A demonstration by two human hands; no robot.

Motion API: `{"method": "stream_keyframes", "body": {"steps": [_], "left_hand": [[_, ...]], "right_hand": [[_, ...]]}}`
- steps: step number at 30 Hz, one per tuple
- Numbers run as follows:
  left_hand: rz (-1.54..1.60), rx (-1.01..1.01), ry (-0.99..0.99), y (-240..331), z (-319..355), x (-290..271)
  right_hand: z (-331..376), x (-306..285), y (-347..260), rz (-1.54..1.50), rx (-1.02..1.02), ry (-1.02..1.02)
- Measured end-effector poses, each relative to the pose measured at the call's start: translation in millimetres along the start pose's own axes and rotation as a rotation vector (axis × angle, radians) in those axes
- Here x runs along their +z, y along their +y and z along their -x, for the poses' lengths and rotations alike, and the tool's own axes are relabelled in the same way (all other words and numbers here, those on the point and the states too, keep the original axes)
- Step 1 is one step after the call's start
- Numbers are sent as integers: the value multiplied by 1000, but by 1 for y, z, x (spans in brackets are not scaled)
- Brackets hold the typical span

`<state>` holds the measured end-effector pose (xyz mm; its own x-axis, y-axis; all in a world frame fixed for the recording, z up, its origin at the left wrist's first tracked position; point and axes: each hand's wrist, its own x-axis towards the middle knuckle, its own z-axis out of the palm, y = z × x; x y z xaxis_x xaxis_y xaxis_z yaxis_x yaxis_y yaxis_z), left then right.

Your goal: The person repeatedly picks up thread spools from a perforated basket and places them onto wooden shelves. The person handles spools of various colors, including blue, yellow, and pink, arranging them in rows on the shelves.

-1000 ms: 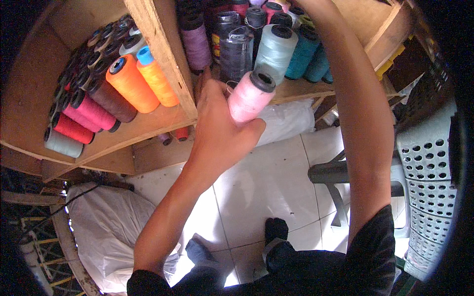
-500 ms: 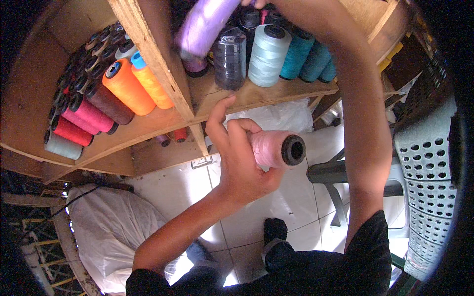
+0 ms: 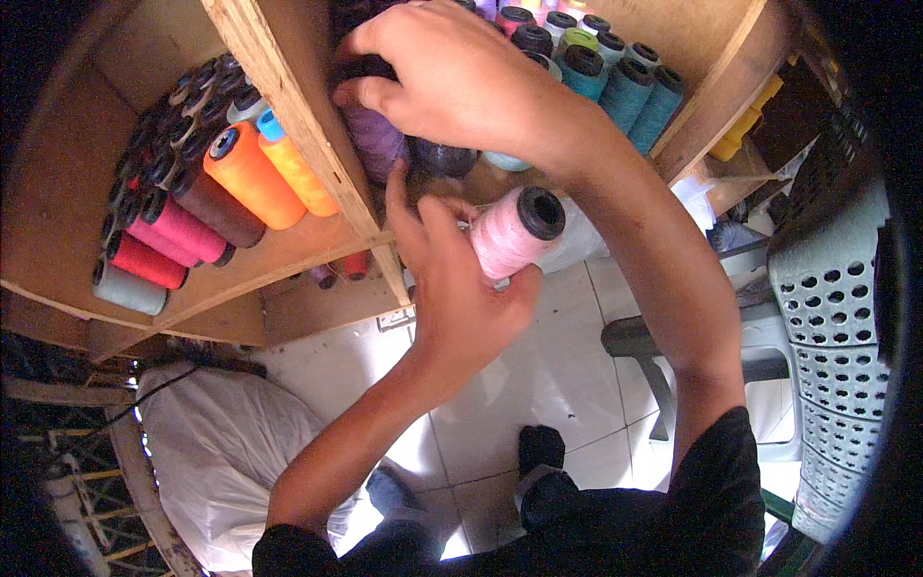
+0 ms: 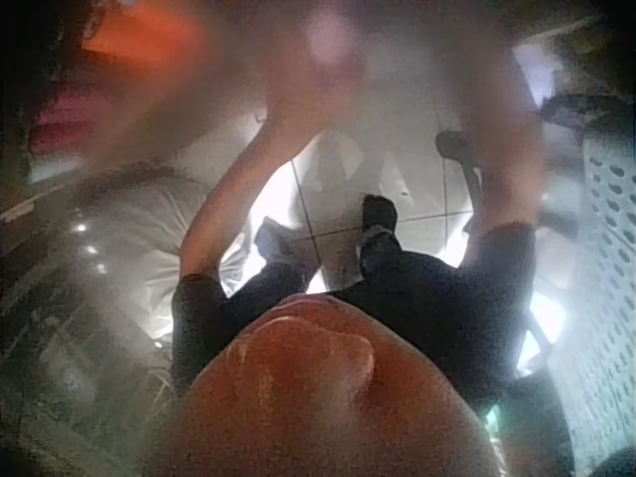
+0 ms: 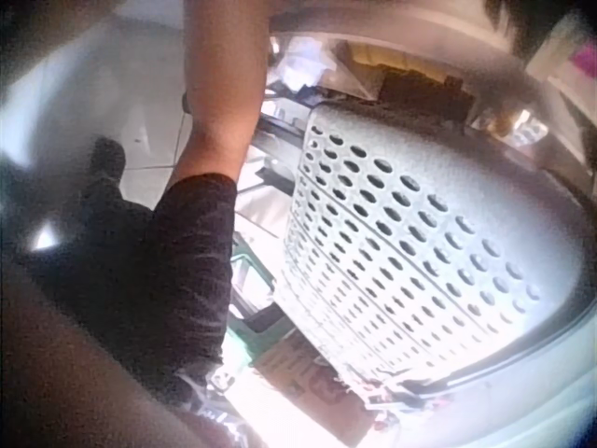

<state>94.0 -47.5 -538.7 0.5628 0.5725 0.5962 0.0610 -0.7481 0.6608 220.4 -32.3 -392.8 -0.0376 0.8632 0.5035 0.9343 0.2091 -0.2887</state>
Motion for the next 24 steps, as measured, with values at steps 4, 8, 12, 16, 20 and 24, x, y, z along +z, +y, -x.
{"method": "stream_keyframes", "body": {"steps": [4,8,12,16,20,24], "left_hand": [[-1,-35,-49,6,-1,2],[4,-43,-67,7,-2,2],[28,-75,-96,10,-4,2],[19,-85,-95,8,-1,2],[-39,-72,-98,4,0,-1],[-5,-62,-115,11,-4,-3]], "right_hand": [[8,-9,24,138,-43,224],[28,-22,20,236,92,-77],[41,5,43,388,7,125],[44,-2,40,443,9,120],[37,2,44,290,7,224],[9,-47,73,-105,316,261]]}}
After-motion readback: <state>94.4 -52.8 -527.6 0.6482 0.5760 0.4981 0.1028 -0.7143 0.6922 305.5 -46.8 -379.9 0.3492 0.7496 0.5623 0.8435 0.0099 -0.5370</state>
